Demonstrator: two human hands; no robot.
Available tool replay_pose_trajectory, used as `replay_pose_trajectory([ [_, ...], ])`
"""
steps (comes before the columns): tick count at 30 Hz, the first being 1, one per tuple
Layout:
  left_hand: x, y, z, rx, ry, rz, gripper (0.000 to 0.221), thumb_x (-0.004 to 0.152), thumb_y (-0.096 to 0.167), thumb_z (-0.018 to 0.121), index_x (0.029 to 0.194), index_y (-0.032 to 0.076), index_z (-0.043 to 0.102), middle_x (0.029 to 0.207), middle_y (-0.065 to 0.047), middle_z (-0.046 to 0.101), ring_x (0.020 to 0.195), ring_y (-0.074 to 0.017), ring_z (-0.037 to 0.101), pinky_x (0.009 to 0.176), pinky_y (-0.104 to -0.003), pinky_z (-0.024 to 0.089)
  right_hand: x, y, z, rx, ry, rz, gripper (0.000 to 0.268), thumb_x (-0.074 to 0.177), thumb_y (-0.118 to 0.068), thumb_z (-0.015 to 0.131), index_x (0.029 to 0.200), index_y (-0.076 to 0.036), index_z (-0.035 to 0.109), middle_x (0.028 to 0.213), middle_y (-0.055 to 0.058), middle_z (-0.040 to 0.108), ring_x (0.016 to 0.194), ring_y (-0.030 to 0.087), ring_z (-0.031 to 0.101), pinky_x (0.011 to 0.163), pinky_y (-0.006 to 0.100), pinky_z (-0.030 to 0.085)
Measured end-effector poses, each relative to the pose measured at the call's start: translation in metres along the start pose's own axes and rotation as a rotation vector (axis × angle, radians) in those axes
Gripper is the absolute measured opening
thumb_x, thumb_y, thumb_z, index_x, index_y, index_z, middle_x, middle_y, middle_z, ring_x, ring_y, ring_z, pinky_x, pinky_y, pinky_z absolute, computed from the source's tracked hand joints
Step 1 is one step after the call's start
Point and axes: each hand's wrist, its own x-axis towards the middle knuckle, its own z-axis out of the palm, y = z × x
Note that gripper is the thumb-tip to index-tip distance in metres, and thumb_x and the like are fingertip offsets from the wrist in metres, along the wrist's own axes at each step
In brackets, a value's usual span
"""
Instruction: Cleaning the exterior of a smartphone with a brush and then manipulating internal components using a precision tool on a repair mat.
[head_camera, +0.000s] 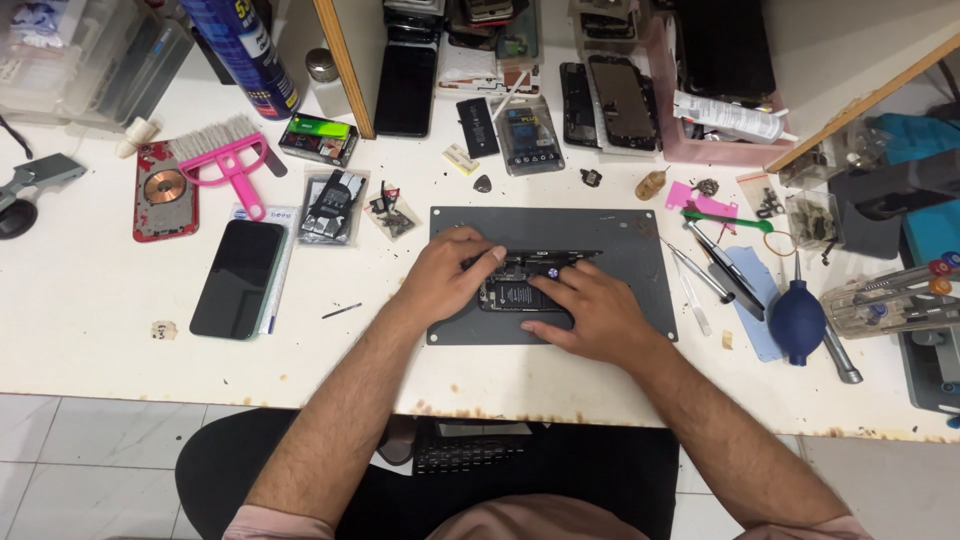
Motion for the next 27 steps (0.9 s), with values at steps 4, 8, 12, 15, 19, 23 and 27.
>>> replay_pose_trajectory([
  [4,0.0,-0.001,0.0,0.007,0.008,0.014,0.043,0.104,0.038,0.056,0.102,0.002,0.079,0.088,-0.018,0.072,0.084,-0.0307,0.07,0.073,-0.039,0.058,0.001,-0.002,-0.002,-0.017,-0.021,0.008,0.055,0.088,-0.061,0.069,0.124,-0.019,0.073,0.082,0.004,0.065,0.088,0.022,0.064,0.067,0.031,0.055],
  [8,-0.001,-0.001,0.0,-0.003,0.006,0.018,0.043,0.104,0.038,0.056,0.101,0.002,0.079,0.088,-0.018,0.073,0.084,-0.0307,0.07,0.073,-0.039,0.057,0.002,-0.003,-0.006,0.012,0.081,-0.065,0.041,0.09,-0.051,0.072,0.113,-0.017,0.075,0.079,0.003,0.064,0.081,0.021,0.063,0.063,0.03,0.054],
  [12,0.001,-0.002,0.0,0.016,0.022,0.047,0.039,0.103,0.034,0.059,0.1,0.001,0.079,0.087,-0.02,0.073,0.084,-0.033,0.07,0.073,-0.041,0.057,-0.003,0.004,-0.026,0.114,0.28,-0.133,0.011,0.092,-0.022,0.076,0.086,-0.013,0.077,0.065,0.001,0.063,0.065,0.019,0.061,0.058,0.028,0.052],
  [15,0.0,-0.002,-0.001,0.01,0.004,0.035,0.038,0.103,0.033,0.059,0.101,0.001,0.079,0.087,-0.019,0.073,0.083,-0.0329,0.07,0.073,-0.04,0.057,-0.016,0.033,-0.04,0.13,0.401,-0.046,0.018,0.091,-0.02,0.08,0.075,-0.012,0.074,0.063,0.002,0.063,0.063,0.021,0.06,0.06,0.029,0.051],
  [19,0.0,-0.004,0.002,0.01,-0.013,-0.001,0.04,0.104,0.034,0.058,0.102,0.001,0.079,0.087,-0.018,0.072,0.083,-0.0291,0.069,0.072,-0.038,0.056,-0.037,0.069,-0.065,0.066,0.388,0.205,0.005,0.091,-0.014,0.081,0.093,-0.01,0.078,0.073,0.006,0.071,0.074,0.028,0.068,0.068,0.036,0.056],
  [23,0.0,-0.003,0.002,-0.003,0.003,-0.007,0.04,0.104,0.035,0.058,0.101,0.002,0.079,0.086,-0.018,0.072,0.08,-0.0279,0.068,0.071,-0.037,0.054,-0.065,0.102,-0.076,-0.135,0.187,0.528,0.02,0.093,-0.017,0.077,0.112,-0.011,0.08,0.091,0.007,0.076,0.089,0.028,0.071,0.076,0.037,0.058],
  [27,0.0,-0.003,0.001,-0.01,0.011,0.009,0.039,0.104,0.033,0.059,0.1,0.0,0.079,0.086,-0.02,0.072,0.079,-0.0297,0.068,0.069,-0.039,0.054,-0.077,0.099,-0.087,-0.154,0.024,0.713,0.023,0.094,-0.025,0.076,0.112,-0.011,0.08,0.093,0.008,0.078,0.086,0.029,0.073,0.072,0.041,0.059],
])
